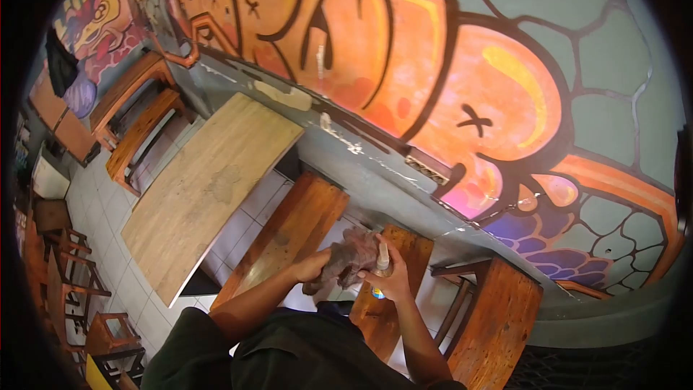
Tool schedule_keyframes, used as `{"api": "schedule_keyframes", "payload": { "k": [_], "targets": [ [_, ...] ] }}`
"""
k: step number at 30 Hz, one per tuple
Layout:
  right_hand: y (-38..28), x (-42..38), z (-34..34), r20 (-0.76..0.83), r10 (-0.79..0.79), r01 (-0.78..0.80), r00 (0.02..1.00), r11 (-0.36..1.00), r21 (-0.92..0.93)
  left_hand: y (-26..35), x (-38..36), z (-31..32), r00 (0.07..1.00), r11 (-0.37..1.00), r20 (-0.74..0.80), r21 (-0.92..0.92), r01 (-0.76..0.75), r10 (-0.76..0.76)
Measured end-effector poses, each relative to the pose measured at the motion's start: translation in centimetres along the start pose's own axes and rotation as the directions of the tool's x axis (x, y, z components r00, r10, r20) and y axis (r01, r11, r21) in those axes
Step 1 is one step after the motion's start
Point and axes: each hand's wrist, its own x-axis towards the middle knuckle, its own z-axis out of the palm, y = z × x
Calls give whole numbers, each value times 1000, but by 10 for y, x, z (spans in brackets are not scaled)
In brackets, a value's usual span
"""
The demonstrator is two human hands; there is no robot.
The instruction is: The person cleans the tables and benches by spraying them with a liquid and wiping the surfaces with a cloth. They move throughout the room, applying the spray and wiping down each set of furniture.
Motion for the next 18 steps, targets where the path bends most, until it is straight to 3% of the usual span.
{"api": "schedule_keyframes", "payload": {
  "k": [1, 3, 5, 6, 7, 9, 10, 12, 13, 15, 16, 18],
  "targets": [
    [3, 0, 13, 12, -7, 7, 1000, 1000, 5, -6, -16, -9, 999, 998, 15, -42, 38, -37],
    [-3, -4, 42, 151, 167, -190, 974, 970, 153, -4, -52, -29, 996, 1000, -93, -2, 10, -10],
    [5, -11, 67, 60, 85, -86, 995, 996, 24, -3, -89, -46, 958, 997, -285, 70, -25, 44],
    [0, -14, 80, 41, 83, -86, 996, 994, 73, 0, -105, -54, 938, 985, -339, -173, 22, -80],
    [-8, -13, 93, 23, 80, -82, 997, 989, 121, 45, -124, -35, 954, 842, -297, -525, -126, -42],
    [-24, -15, 120, 55, 34, -38, 998, 996, 75, 63, -164, -39, 933, 747, -360, -626, -225, -20],
    [-31, -17, 135, 65, -9, 5, 998, 999, 53, 54, -180, -48, 926, 743, -377, -624, -241, -16],
    [-44, -20, 161, 86, -83, 78, 993, 995, 58, 37, -207, -65, 863, 920, -468, -218, -324, 193],
    [-51, -22, 173, 101, -84, 79, 991, 995, 57, 30, -218, -68, 855, 917, -480, -219, -333, 196],
    [-72, -27, 193, 109, 7, -23, 994, 989, 145, 37, -234, -69, 720, 951, -655, -11, -309, 226],
    [-89, -31, 201, 142, 51, -85, 989, 966, 244, 44, -242, -69, 645, 941, -728, 1, -339, 233],
    [-94, -35, 209, 158, 26, -58, 987, 978, 199, 42, -253, -78, 604, 922, -749, 22, -387, 272]
  ]
}}
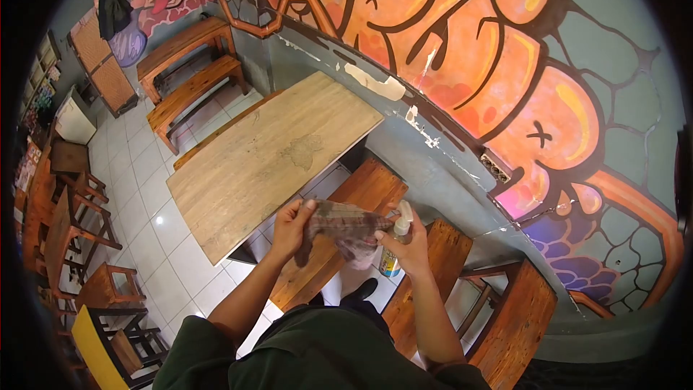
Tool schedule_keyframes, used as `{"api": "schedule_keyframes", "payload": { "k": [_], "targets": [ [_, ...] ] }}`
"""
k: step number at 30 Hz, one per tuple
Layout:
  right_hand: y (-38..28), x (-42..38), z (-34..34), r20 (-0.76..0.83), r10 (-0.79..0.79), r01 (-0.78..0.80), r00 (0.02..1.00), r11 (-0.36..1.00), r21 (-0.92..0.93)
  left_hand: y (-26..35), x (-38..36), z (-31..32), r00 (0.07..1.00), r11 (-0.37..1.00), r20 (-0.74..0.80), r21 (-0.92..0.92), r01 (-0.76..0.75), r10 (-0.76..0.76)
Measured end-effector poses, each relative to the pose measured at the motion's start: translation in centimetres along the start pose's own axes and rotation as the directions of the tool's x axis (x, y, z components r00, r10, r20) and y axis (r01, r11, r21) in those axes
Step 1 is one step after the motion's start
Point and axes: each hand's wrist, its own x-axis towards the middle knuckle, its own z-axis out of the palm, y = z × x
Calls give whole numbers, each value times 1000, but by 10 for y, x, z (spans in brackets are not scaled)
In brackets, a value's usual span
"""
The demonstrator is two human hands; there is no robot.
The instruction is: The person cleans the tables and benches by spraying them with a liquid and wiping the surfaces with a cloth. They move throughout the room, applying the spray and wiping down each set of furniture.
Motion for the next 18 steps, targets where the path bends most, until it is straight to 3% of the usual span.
{"api": "schedule_keyframes", "payload": {
  "k": [3, 5, 6, 7, 9, 11, 13, 17, 18],
  "targets": [
    [-6, -3, 10, 44, -62, 66, 997, 992, -111, 16, -8, -1, 996, 997, -68, -40, -67, 64],
    [-15, -7, 15, 46, -25, 30, 999, 992, -120, 20, -12, -8, 983, 976, -33, 129, -174, 180],
    [-20, -11, 21, 0, 17, -17, 1000, 1000, -3, 29, -19, -4, 976, 948, 16, 238, -213, 216],
    [-25, -14, 22, 3, 16, -16, 1000, 1000, -5, 29, -23, 1, 976, 948, 14, 236, -215, 218],
    [-33, -20, 22, -15, 148, -145, 989, 981, 127, 25, -32, 12, 868, 796, 14, 392, -462, 497],
    [-32, -25, 21, -18, 125, -122, 992, 984, 128, 22, -35, 14, 876, 742, 83, 496, -450, 476],
    [-33, -28, 17, -35, 98, -93, 995, 987, 128, 26, -37, 27, 748, 399, 436, 650, -646, 501],
    [-42, -40, -1, 43, 123, -126, 991, 988, 93, 4, -28, 53, 657, 371, 599, 543, -753, 458],
    [-43, -43, -8, 34, 118, -121, 992, 987, 106, 3, -28, 62, 685, 462, 574, 507, -728, 449]
  ]
}}
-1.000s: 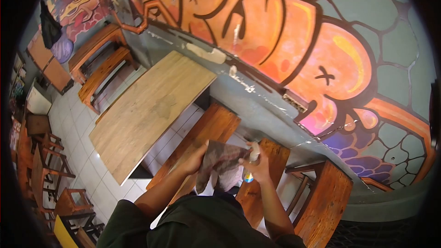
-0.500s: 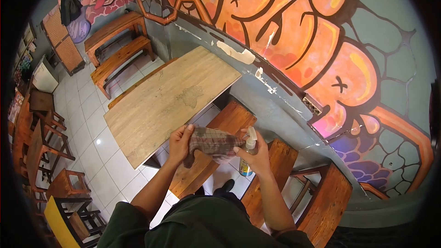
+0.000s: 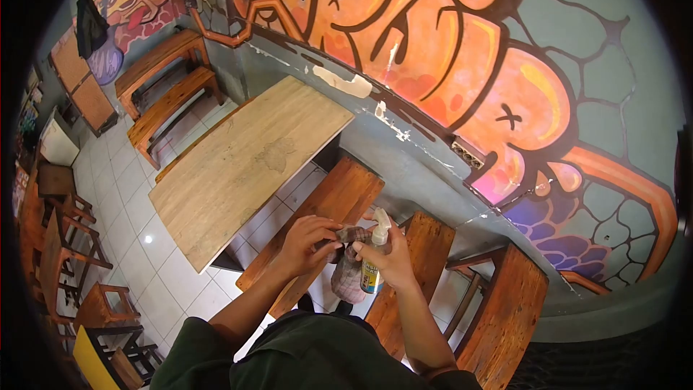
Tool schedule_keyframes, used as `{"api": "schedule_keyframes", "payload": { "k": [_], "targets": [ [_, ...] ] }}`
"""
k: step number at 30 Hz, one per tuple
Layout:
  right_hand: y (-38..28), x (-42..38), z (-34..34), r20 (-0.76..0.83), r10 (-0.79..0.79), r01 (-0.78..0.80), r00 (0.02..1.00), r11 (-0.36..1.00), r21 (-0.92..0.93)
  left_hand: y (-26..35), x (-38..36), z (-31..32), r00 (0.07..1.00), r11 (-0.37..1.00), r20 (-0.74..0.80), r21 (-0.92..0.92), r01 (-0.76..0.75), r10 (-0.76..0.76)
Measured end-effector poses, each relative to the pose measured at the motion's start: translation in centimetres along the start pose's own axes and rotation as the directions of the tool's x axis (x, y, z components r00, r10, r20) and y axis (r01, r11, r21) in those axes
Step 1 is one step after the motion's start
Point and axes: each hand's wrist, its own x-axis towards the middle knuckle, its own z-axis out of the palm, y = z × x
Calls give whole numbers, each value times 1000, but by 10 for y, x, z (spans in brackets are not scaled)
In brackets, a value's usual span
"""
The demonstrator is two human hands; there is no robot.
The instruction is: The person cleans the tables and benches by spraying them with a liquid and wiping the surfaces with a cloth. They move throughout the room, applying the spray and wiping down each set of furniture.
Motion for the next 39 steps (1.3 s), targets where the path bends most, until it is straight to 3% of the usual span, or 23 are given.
{"api": "schedule_keyframes", "payload": {
  "k": [3, 5, 7, 9, 12, 13, 15, 16, 18, 22, 24, 25, 27, 29, 31, 34, 36, 37, 39],
  "targets": [
    [1, -8, -25, -29, -5, 5, 1000, 1000, -20, 8, 13, 16, 999, 986, -33, -160, 37, -43],
    [2, -10, -40, -46, -6, 4, 999, 998, -56, 11, 17, 20, 994, 982, -21, -156, 106, -110],
    [1, -10, -52, -24, -150, 125, 988, 892, -433, 19, 23, 22, 984, 974, -14, -148, 174, -178],
    [6, -9, -64, -55, -143, 110, 988, 911, -397, 33, 34, 16, 917, 882, 148, -256, 396, -369],
    [3, -3, -69, -80, -133, 91, 988, 914, -396, 45, 46, 10, 863, 840, 194, -207, 501, -467],
    [1, 0, -69, -87, -136, 86, 987, 897, -433, 48, 48, 10, 858, 838, 184, -197, 510, -479],
    [-3, 9, -71, -51, -184, 144, 982, 888, -437, 51, 52, 8, 951, 950, -3, 43, 308, -308],
    [-4, 15, -71, -29, -233, 196, 972, 873, -447, 52, 55, 7, 948, 946, -15, 59, 319, -319],
    [-4, 26, -73, 8, -265, 240, 964, 859, -452, 57, 59, 4, 976, 981, -131, 74, 182, -171],
    [-8, 43, -66, 37, -346, 327, 937, 838, -437, 72, 58, -10, 923, 922, -78, 62, 382, -377],
    [-3, 53, -65, 71, -407, 394, 911, 805, -444, 74, 58, -15, 815, 816, -42, -46, 576, -578],
    [-3, 56, -62, 79, -404, 396, 911, 807, -438, 70, 54, -14, 810, 812, -50, -43, 583, -584],
    [-5, 59, -55, 212, -443, 476, 871, 867, -144, 62, 45, -11, 779, 762, -100, -317, 565, -619],
    [7, 62, -53, 322, -435, 508, 841, 840, -192, 62, 41, -9, 763, 709, -63, -424, 563, -643],
    [19, 62, -44, 490, -375, 447, 787, 894, -35, 64, 40, -7, 750, 646, -25, -527, 551, -660],
    [27, 62, -39, 468, -282, 369, 838, 923, -105, 66, 34, -8, 733, 589, 18, -583, 560, -680],
    [25, 63, -39, 446, -231, 320, 864, 938, -134, 70, 27, -17, 714, 572, 170, -487, 660, -679],
    [19, 66, -40, 475, -224, 335, 851, 928, -163, 74, 25, -24, 717, 576, 165, -488, 656, -678],
    [5, 70, -41, 497, -218, 354, 840, 914, -197, 81, 22, -39, 780, 797, 201, 7, 604, -593]
  ]
}}
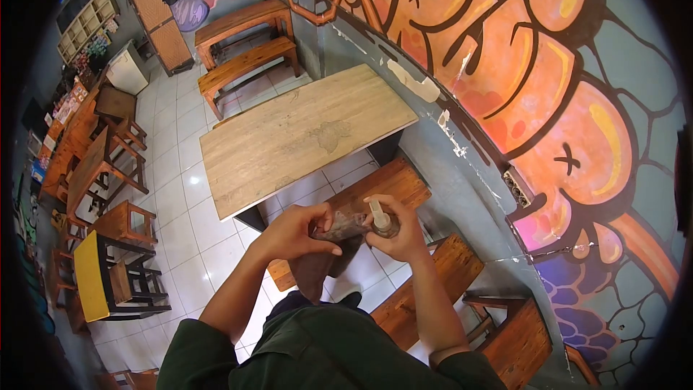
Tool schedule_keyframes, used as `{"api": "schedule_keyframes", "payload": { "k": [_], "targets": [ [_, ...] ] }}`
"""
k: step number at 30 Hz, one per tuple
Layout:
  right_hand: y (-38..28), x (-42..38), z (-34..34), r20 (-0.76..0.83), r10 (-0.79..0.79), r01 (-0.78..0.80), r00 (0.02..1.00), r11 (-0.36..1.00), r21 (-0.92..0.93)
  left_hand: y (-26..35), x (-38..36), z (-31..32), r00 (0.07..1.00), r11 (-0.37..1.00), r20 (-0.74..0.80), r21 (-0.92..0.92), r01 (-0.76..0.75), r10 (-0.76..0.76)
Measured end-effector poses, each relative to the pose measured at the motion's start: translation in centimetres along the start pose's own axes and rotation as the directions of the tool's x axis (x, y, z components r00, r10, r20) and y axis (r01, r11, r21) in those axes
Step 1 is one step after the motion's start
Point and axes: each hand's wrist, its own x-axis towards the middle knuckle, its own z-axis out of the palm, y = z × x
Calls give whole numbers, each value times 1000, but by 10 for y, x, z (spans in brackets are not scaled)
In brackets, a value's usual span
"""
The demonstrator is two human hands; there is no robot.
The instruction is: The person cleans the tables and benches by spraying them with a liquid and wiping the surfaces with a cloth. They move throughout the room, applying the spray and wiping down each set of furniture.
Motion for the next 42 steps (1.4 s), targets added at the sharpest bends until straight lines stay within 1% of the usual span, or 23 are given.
{"api": "schedule_keyframes", "payload": {
  "k": [5, 8, 10, 12, 14, 16, 18, 19, 20, 21, 23, 26, 27, 28, 30, 32, 34, 35, 36, 37, 38, 39, 42],
  "targets": [
    [-21, 15, -4, 75, 73, -65, 995, 992, -108, -18, -9, -6, 990, 992, -137, -115, -41, 25],
    [-41, 29, 6, 126, 119, -97, 985, 980, -172, -18, -17, -16, 986, 998, -164, 42, -37, 43],
    [-54, 39, 14, 143, 137, -108, 980, 975, -193, -20, -26, -20, 958, 969, -224, 207, -132, 178],
    [-64, 47, 26, 161, 113, -35, 980, 905, -423, -29, -35, -27, 962, 973, -217, 196, -122, 164],
    [-72, 57, 41, 189, 119, -6, 975, 859, -512, -42, -42, -32, 998, 919, -59, -395, -2, -23],
    [-83, 63, 55, 224, 127, 33, 966, 802, -596, -48, -52, -44, 999, 865, 42, -500, 39, -21],
    [-97, 72, 68, 360, 89, 44, 929, 937, -345, -64, -58, -54, 997, 878, 15, -475, -61, 77],
    [-102, 77, 77, 363, 90, 46, 928, 936, -349, -71, -61, -65, 1000, 962, -22, -274, 8, -15],
    [-106, 81, 88, 291, 156, 32, 944, 835, -549, -75, -66, -74, 1000, 960, -22, -279, 7, -14],
    [-109, 83, 98, 205, 204, 7, 957, 694, -720, -74, -74, -83, 987, 993, -144, -89, -81, 67],
    [-113, 84, 121, 201, 188, -1, 961, 732, -682, -61, -89, -99, 924, 960, -279, 177, -219, 262],
    [-112, 89, 140, 160, 230, -113, 960, 839, -532, -73, -100, -115, 869, 949, -383, 99, -299, 314],
    [-111, 90, 146, 121, 288, -218, 950, 889, -404, -79, -104, -124, 952, 961, -291, -224, -163, 94],
    [-113, 91, 152, 114, 291, -223, 950, 887, -405, -96, -103, -128, 954, 960, -285, -227, -165, 97],
    [-120, 94, 165, 65, 229, -191, 971, 914, -358, -113, -93, -139, 987, 720, 151, -677, 148, -62],
    [-122, 97, 177, 63, 179, -139, 982, 903, -406, -127, -91, -135, 955, 678, 272, -680, 279, -120],
    [-126, 100, 188, 61, 134, -92, 989, 886, -454, -174, -83, -118, 831, 835, 527, -528, 158, 177],
    [-131, 103, 192, 43, 125, -92, 991, 884, -458, -195, -81, -114, 723, 801, 690, -436, 410, 5],
    [-134, 105, 195, 29, 117, -91, 993, 882, -462, -199, -81, -105, 716, 802, 698, -435, 409, 14],
    [-134, 106, 197, 21, 121, -98, 992, 879, -467, -201, -81, -96, 861, 797, 454, -596, 103, 228],
    [-133, 107, 198, -21, 121, -120, 992, 912, -391, -205, -82, -87, 890, 716, 158, -660, -228, 429],
    [-132, 109, 199, -58, 125, -137, 990, 941, -311, -217, -85, -85, 911, 809, 383, -578, 107, 154],
    [-124, 113, 205, -99, 80, -103, 992, 960, -259, -213, -99, -79, 929, 631, 311, -766, 121, 199]
  ]
}}
